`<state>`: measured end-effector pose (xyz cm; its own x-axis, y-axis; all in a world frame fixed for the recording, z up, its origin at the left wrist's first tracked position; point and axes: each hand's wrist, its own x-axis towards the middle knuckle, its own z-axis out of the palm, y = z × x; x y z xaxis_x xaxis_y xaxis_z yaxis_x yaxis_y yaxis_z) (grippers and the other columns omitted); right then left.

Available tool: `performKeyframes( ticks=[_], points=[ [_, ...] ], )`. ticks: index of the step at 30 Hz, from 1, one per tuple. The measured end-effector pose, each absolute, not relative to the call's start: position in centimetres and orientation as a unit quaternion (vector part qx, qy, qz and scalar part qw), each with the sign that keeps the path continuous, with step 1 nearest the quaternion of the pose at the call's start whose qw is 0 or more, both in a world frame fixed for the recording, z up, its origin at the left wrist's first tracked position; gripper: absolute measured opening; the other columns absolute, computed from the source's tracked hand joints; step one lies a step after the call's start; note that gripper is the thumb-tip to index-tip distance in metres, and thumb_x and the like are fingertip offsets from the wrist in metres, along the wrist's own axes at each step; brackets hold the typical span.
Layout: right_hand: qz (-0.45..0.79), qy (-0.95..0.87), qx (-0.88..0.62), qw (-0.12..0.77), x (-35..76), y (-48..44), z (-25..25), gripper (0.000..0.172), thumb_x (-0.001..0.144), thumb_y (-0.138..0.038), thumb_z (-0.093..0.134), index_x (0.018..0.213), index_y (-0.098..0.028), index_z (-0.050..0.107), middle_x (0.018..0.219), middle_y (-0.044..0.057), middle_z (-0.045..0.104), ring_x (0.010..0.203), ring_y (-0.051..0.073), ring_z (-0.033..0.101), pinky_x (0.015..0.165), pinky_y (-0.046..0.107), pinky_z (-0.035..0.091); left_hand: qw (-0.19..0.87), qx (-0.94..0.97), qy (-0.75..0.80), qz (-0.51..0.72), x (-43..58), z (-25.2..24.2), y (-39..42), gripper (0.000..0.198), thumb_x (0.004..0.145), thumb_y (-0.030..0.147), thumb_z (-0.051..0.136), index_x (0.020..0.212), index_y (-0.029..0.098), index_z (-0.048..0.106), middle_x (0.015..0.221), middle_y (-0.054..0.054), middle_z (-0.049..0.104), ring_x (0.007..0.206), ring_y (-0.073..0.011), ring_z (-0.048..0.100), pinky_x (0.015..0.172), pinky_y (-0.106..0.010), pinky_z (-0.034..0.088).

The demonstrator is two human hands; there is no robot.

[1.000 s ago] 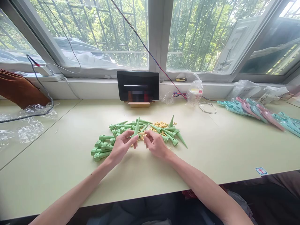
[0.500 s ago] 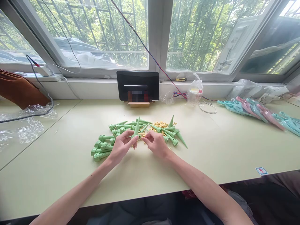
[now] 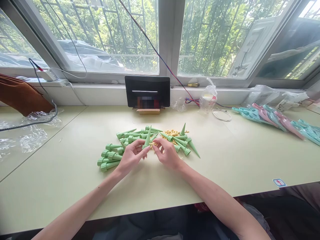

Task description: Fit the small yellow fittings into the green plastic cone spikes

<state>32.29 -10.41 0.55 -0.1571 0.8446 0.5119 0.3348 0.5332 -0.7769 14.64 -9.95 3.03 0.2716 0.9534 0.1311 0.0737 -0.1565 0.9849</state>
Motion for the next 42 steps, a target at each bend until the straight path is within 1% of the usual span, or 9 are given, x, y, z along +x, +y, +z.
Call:
performKeyframes(
  ticks=[7,11,18,24,27,30,34,37,42],
  points=[
    [0.272,-0.705,-0.413,0.508,32.17,-10.51,0.78,0.017,0.094,-0.033,0.055,0.100,-0.019,0.061,0.093,0.007,0.067,0.074,0.016,0.066,0.060,0.027,0.054,0.482,0.639,0.412,0.435,14.61,3.04,-9.99,0.028,0.080,0.042,0.071,0.092,0.018,0.061,0.081,-0.001,0.063,0.061,-0.0118,0.059,0.054,-0.024,0.051],
    [0.327,-0.684,-0.407,0.509,32.14,-10.58,0.88,0.018,0.093,-0.035,0.057,0.099,-0.019,0.061,0.088,0.005,0.065,0.072,0.016,0.064,0.060,0.028,0.054,0.466,0.654,0.412,0.429,14.49,2.82,-9.94,0.027,0.081,0.040,0.070,0.093,0.018,0.060,0.082,-0.001,0.062,0.061,-0.0112,0.059,0.053,-0.023,0.050],
    [0.462,-0.597,-0.393,0.525,32.01,-10.50,1.10,0.021,0.087,-0.037,0.065,0.095,-0.019,0.059,0.077,0.000,0.060,0.055,0.010,0.056,0.045,0.023,0.046,0.463,0.663,0.408,0.424,14.31,2.52,-9.68,0.029,0.080,0.039,0.072,0.097,0.019,0.059,0.076,0.000,0.062,0.060,-0.0117,0.059,0.053,-0.023,0.051],
    [0.505,-0.567,-0.384,0.525,32.00,-10.30,1.22,0.021,0.085,-0.037,0.068,0.092,-0.019,0.059,0.070,-0.002,0.059,0.048,0.008,0.051,0.042,0.022,0.041,0.475,0.650,0.418,0.421,14.38,2.35,-9.64,0.032,0.080,0.039,0.072,0.101,0.019,0.059,0.066,0.003,0.058,0.055,-0.0109,0.056,0.050,-0.023,0.050],
    [0.485,-0.577,-0.396,0.525,32.03,-10.23,1.17,0.021,0.087,-0.038,0.065,0.093,-0.019,0.060,0.072,-0.001,0.060,0.050,0.009,0.054,0.042,0.022,0.043,0.481,0.644,0.420,0.420,14.50,2.46,-9.74,0.030,0.080,0.040,0.071,0.099,0.019,0.060,0.075,0.001,0.062,0.057,-0.0110,0.057,0.050,-0.023,0.050],
    [0.440,-0.604,-0.408,0.524,32.06,-10.29,1.15,0.019,0.090,-0.037,0.061,0.097,-0.019,0.060,0.080,0.001,0.062,0.057,0.011,0.058,0.045,0.023,0.047,0.495,0.631,0.427,0.418,14.52,2.72,-9.76,0.030,0.081,0.041,0.071,0.097,0.018,0.061,0.082,-0.001,0.064,0.059,-0.0113,0.059,0.051,-0.023,0.051],
    [0.356,-0.662,-0.409,0.517,32.12,-10.45,1.03,0.016,0.092,-0.032,0.058,0.101,-0.019,0.061,0.092,0.005,0.065,0.067,0.013,0.064,0.054,0.025,0.052,0.510,0.609,0.429,0.430,14.37,2.96,-9.59,0.028,0.080,0.040,0.071,0.095,0.018,0.062,0.076,0.000,0.063,0.057,-0.0113,0.057,0.050,-0.023,0.050],
    [0.296,-0.694,-0.408,0.513,32.15,-10.49,0.86,0.016,0.091,-0.028,0.059,0.104,-0.020,0.061,0.101,0.007,0.066,0.071,0.014,0.065,0.056,0.025,0.053,0.515,0.603,0.432,0.430,14.35,2.97,-9.55,0.027,0.079,0.038,0.073,0.093,0.017,0.062,0.072,0.001,0.061,0.056,-0.0113,0.057,0.050,-0.023,0.050],
    [0.257,-0.705,-0.417,0.513,32.24,-10.39,0.76,0.014,0.092,-0.027,0.056,0.101,-0.019,0.064,0.094,0.007,0.069,0.072,0.016,0.066,0.055,0.026,0.052,0.513,0.607,0.435,0.423,14.45,2.96,-9.72,0.028,0.078,0.038,0.074,0.092,0.018,0.060,0.069,0.002,0.057,0.056,-0.0112,0.057,0.051,-0.023,0.049]
  ],
)
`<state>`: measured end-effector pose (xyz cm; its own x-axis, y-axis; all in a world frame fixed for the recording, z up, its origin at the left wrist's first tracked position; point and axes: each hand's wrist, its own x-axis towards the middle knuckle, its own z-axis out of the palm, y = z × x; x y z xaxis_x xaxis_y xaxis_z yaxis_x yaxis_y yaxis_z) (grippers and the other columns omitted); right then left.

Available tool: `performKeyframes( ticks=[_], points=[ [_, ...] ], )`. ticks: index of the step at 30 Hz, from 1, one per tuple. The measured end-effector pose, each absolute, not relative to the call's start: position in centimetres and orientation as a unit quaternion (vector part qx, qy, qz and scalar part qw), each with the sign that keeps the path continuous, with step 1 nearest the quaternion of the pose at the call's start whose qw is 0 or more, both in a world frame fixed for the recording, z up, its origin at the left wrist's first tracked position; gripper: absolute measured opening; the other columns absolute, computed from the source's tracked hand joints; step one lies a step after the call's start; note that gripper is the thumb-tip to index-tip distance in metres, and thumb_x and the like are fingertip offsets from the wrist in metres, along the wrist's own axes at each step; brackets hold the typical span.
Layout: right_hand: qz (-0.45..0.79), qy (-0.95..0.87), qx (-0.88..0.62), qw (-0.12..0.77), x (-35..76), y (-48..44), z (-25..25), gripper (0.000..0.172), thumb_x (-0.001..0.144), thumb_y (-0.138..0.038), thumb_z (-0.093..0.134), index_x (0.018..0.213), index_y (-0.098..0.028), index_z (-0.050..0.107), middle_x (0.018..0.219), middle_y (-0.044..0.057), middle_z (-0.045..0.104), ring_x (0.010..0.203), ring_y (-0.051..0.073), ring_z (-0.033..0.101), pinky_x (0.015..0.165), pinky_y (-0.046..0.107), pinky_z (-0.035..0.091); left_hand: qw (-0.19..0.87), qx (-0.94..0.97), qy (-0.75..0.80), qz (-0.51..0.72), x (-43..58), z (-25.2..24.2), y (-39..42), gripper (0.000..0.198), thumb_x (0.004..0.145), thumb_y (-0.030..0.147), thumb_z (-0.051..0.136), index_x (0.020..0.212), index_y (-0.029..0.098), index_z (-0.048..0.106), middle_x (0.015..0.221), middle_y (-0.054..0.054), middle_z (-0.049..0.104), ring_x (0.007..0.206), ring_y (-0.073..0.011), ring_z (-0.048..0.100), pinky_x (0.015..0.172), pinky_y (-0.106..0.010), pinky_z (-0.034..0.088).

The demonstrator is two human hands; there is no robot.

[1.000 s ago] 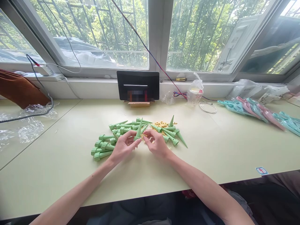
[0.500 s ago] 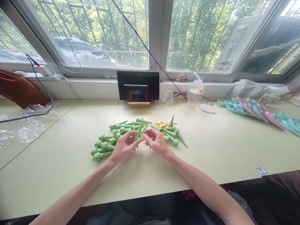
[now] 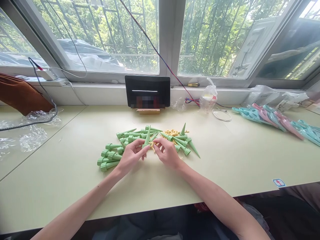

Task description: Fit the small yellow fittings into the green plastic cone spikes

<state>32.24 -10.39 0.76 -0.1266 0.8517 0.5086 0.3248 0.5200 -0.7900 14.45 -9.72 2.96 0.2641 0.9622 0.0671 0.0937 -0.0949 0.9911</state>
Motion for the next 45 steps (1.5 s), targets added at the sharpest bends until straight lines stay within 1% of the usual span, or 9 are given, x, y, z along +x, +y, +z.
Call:
performKeyframes(
  ticks=[3,12,16,21,27,33,38,45],
  points=[
    [0.253,-0.706,-0.417,0.513,32.31,-10.36,0.77,0.015,0.092,-0.028,0.057,0.100,-0.020,0.065,0.090,0.006,0.070,0.073,0.016,0.066,0.056,0.026,0.053,0.509,0.616,0.431,0.419,14.38,2.98,-9.73,0.029,0.079,0.039,0.073,0.093,0.018,0.060,0.072,0.002,0.058,0.057,-0.0108,0.056,0.051,-0.023,0.049],
    [0.269,-0.703,-0.423,0.505,32.26,-10.55,1.01,0.016,0.091,-0.027,0.057,0.100,-0.018,0.066,0.089,0.007,0.071,0.069,0.015,0.065,0.056,0.026,0.052,0.504,0.626,0.426,0.416,14.10,2.67,-9.52,0.030,0.080,0.043,0.071,0.093,0.019,0.059,0.077,0.002,0.058,0.057,-0.0103,0.057,0.051,-0.023,0.049],
    [0.265,-0.709,-0.422,0.498,32.30,-10.51,0.96,0.016,0.091,-0.027,0.057,0.100,-0.018,0.066,0.088,0.006,0.070,0.070,0.015,0.065,0.055,0.025,0.052,0.509,0.620,0.428,0.417,14.20,2.77,-9.58,0.030,0.079,0.042,0.073,0.092,0.019,0.059,0.073,0.002,0.056,0.056,-0.0105,0.057,0.051,-0.022,0.049],
    [0.252,-0.721,-0.407,0.502,32.48,-10.23,0.60,0.016,0.089,-0.026,0.059,0.103,-0.020,0.064,0.095,0.006,0.069,0.072,0.015,0.065,0.055,0.025,0.052,0.521,0.617,0.420,0.415,14.45,2.96,-9.64,0.030,0.079,0.043,0.072,0.093,0.018,0.061,0.074,0.001,0.058,0.056,-0.0108,0.057,0.051,-0.024,0.050],
    [0.238,-0.724,-0.405,0.505,32.58,-10.19,0.47,0.015,0.090,-0.028,0.058,0.101,-0.021,0.064,0.093,0.006,0.069,0.072,0.015,0.065,0.055,0.025,0.052,0.520,0.617,0.421,0.414,14.57,2.91,-9.75,0.030,0.080,0.044,0.071,0.092,0.018,0.061,0.069,0.002,0.056,0.055,-0.0110,0.057,0.051,-0.024,0.050],
    [0.220,-0.720,-0.402,0.521,32.47,-10.31,0.51,0.011,0.088,-0.024,0.059,0.098,-0.021,0.061,0.091,0.005,0.068,0.068,0.014,0.064,0.054,0.025,0.052,0.522,0.620,0.416,0.413,14.61,2.90,-9.88,0.030,0.081,0.044,0.070,0.091,0.018,0.060,0.070,0.002,0.056,0.056,-0.0113,0.057,0.051,-0.024,0.050],
    [0.214,-0.719,-0.405,0.522,32.56,-10.19,0.38,0.009,0.088,-0.025,0.059,0.096,-0.021,0.059,0.090,0.004,0.067,0.067,0.013,0.064,0.054,0.025,0.053,0.521,0.619,0.422,0.411,14.63,2.93,-9.87,0.031,0.080,0.045,0.070,0.091,0.018,0.061,0.070,0.002,0.057,0.056,-0.0111,0.057,0.052,-0.023,0.050],
    [0.213,-0.727,-0.394,0.520,32.77,-9.96,0.23,0.010,0.091,-0.029,0.058,0.095,-0.021,0.062,0.088,0.005,0.069,0.068,0.015,0.064,0.058,0.027,0.056,0.518,0.624,0.420,0.408,14.62,2.92,-9.87,0.030,0.081,0.045,0.069,0.090,0.018,0.061,0.069,0.002,0.057,0.056,-0.0111,0.057,0.051,-0.023,0.049]
  ],
)
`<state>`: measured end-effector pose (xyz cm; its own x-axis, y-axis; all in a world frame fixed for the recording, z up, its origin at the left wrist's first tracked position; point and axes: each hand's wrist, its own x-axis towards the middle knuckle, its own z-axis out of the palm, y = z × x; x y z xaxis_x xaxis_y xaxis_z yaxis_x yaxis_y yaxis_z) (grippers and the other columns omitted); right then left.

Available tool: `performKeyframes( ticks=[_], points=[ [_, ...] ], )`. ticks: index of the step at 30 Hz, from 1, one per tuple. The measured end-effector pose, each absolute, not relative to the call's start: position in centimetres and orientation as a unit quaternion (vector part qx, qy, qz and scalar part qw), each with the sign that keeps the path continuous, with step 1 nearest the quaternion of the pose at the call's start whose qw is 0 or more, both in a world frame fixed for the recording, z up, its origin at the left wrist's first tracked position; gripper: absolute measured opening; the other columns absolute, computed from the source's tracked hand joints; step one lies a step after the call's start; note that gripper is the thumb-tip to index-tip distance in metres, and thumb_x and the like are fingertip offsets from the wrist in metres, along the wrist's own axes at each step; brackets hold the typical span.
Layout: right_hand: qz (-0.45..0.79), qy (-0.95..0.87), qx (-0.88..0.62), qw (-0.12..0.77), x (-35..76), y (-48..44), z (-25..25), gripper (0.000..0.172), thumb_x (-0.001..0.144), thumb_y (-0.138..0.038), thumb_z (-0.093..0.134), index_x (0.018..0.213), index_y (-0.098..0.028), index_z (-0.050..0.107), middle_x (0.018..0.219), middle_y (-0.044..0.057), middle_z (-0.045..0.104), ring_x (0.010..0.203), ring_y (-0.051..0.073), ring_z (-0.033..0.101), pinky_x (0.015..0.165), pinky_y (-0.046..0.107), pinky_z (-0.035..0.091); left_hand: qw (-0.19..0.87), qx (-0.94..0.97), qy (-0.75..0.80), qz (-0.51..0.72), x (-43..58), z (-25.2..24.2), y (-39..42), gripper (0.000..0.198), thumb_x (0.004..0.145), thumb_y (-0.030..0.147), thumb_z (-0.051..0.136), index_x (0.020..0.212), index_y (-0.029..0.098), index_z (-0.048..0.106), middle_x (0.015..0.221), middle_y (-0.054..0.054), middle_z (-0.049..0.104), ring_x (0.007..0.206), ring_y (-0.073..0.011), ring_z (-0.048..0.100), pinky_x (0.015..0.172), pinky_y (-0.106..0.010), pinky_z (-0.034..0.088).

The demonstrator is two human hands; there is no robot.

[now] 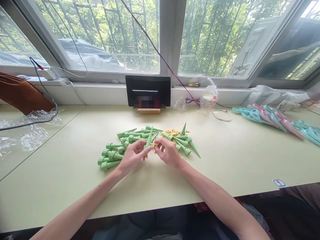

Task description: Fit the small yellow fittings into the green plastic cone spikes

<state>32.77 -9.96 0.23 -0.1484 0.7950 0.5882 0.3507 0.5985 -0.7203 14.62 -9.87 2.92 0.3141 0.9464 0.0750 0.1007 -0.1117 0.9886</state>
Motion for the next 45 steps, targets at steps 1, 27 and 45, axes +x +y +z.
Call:
performKeyframes(
  ticks=[1,27,45],
  points=[
    [0.214,-0.727,-0.392,0.522,32.8,-9.9,0.2,0.010,0.091,-0.029,0.058,0.095,-0.022,0.063,0.088,0.005,0.069,0.069,0.015,0.065,0.059,0.028,0.056,0.517,0.625,0.418,0.409,14.6,2.9,-9.9,0.030,0.081,0.046,0.069,0.090,0.018,0.062,0.069,0.002,0.057,0.056,-0.0111,0.057,0.051,-0.023,0.049],
    [0.430,-0.602,-0.402,0.540,32.2,-10.3,0.8,0.029,0.079,-0.046,0.074,0.077,-0.019,0.062,0.065,0.000,0.060,0.051,0.013,0.060,0.042,0.026,0.049,0.419,0.681,0.417,0.432,14.2,1.1,-9.4,0.029,0.078,0.039,0.073,0.099,0.020,0.063,0.085,-0.002,0.065,0.057,-0.0114,0.057,0.048,-0.023,0.051],
    [0.491,-0.561,-0.398,0.534,32.5,-9.8,0.9,0.031,0.078,-0.046,0.074,0.081,-0.018,0.060,0.066,0.000,0.064,0.050,0.012,0.060,0.040,0.024,0.047,0.449,0.663,0.427,0.419,14.3,1.7,-9.6,0.033,0.080,0.041,0.071,0.103,0.019,0.062,0.065,0.001,0.062,0.055,-0.0138,0.060,0.048,-0.024,0.051]
  ],
)
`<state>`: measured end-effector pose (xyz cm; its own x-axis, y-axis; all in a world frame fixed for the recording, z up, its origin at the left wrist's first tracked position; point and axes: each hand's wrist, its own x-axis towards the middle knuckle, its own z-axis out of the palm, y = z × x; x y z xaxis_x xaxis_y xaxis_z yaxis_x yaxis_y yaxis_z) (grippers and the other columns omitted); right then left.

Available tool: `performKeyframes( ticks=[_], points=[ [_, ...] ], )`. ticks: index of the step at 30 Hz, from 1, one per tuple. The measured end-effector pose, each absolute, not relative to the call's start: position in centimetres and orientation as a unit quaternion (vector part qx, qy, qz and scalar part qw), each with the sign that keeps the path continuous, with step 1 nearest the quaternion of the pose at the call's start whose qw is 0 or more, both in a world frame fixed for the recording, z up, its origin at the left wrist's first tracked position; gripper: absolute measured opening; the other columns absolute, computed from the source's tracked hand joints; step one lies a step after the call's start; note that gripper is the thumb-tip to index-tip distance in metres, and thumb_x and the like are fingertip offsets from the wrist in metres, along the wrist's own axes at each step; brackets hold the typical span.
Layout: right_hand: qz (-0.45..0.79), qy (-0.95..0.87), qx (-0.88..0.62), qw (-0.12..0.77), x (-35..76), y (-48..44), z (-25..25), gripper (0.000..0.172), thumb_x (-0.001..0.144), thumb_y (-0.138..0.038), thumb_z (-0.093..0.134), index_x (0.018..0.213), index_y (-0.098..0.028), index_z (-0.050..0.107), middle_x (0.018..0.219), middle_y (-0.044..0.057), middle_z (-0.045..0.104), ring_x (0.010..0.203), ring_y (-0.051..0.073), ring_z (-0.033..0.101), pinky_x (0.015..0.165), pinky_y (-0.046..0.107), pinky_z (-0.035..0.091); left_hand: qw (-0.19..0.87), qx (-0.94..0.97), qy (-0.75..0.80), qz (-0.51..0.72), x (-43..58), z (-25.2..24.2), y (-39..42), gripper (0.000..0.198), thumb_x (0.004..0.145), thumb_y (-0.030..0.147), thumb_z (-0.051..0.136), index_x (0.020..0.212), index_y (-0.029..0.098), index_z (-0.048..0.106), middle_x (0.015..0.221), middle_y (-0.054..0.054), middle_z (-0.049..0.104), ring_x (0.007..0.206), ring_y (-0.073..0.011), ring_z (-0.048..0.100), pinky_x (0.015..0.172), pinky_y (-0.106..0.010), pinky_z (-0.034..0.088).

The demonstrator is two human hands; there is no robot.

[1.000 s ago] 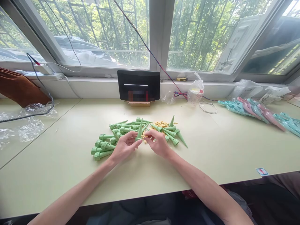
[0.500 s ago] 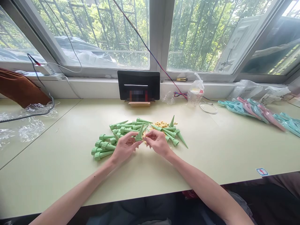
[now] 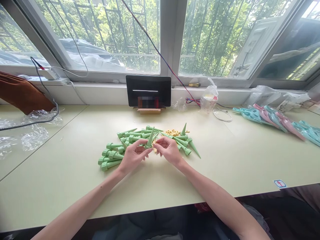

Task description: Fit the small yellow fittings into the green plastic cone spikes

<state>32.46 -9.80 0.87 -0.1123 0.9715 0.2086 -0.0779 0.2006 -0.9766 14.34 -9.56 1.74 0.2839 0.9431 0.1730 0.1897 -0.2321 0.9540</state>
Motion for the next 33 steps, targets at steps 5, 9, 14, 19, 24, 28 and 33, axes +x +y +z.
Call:
performKeyframes(
  ticks=[5,9,14,19,24,28,33],
  points=[
    [0.463,-0.575,-0.401,0.542,32.7,-9.8,0.9,0.027,0.080,-0.041,0.074,0.088,-0.019,0.060,0.080,0.001,0.062,0.061,0.014,0.063,0.041,0.022,0.048,0.456,0.659,0.429,0.418,14.4,2.2,-9.7,0.033,0.082,0.043,0.068,0.104,0.018,0.063,0.082,-0.003,0.069,0.057,-0.0119,0.060,0.050,-0.024,0.051],
    [0.453,-0.589,-0.399,0.537,32.8,-9.8,0.7,0.025,0.082,-0.039,0.071,0.089,-0.020,0.057,0.081,0.001,0.060,0.065,0.014,0.063,0.043,0.022,0.048,0.463,0.657,0.424,0.417,14.4,2.2,-9.7,0.032,0.082,0.042,0.069,0.103,0.019,0.063,0.091,-0.004,0.070,0.058,-0.0110,0.060,0.050,-0.023,0.051],
    [0.458,-0.593,-0.390,0.536,32.8,-9.8,0.6,0.025,0.083,-0.040,0.071,0.088,-0.020,0.057,0.080,0.001,0.059,0.062,0.013,0.061,0.044,0.023,0.049,0.469,0.655,0.429,0.409,14.5,2.0,-9.7,0.033,0.081,0.040,0.071,0.104,0.018,0.061,0.078,-0.002,0.067,0.056,-0.0114,0.058,0.051,-0.023,0.051],
    [0.477,-0.582,-0.375,0.541,32.8,-9.8,0.5,0.025,0.083,-0.039,0.072,0.086,-0.019,0.057,0.076,0.000,0.059,0.056,0.011,0.059,0.046,0.025,0.050,0.451,0.666,0.414,0.426,14.5,1.6,-9.6,0.030,0.078,0.035,0.074,0.100,0.018,0.062,0.076,0.000,0.064,0.055,-0.0111,0.058,0.050,-0.023,0.050],
    [0.494,-0.572,-0.365,0.544,32.7,-9.7,0.5,0.025,0.082,-0.038,0.073,0.083,-0.019,0.057,0.072,-0.001,0.059,0.053,0.011,0.058,0.046,0.026,0.050,0.437,0.678,0.401,0.434,14.5,1.0,-9.4,0.028,0.078,0.030,0.074,0.100,0.019,0.061,0.076,0.001,0.062,0.054,-0.0105,0.058,0.047,-0.021,0.049],
    [0.510,-0.563,-0.364,0.539,32.7,-9.7,0.9,0.026,0.080,-0.038,0.075,0.080,-0.019,0.057,0.066,-0.002,0.059,0.050,0.012,0.057,0.046,0.026,0.048,0.421,0.688,0.398,0.436,14.4,0.9,-9.4,0.025,0.079,0.028,0.073,0.100,0.019,0.062,0.079,0.000,0.061,0.055,-0.0097,0.058,0.047,-0.021,0.050],
    [0.562,-0.527,-0.368,0.521,32.7,-10.0,1.6,0.029,0.076,-0.040,0.077,0.077,-0.018,0.057,0.063,-0.002,0.061,0.049,0.011,0.055,0.046,0.026,0.046,0.389,0.724,0.368,0.436,14.2,1.2,-9.3,0.014,0.085,0.027,0.066,0.096,0.019,0.066,0.095,-0.004,0.062,0.056,-0.0081,0.057,0.047,-0.021,0.051]
  ],
)
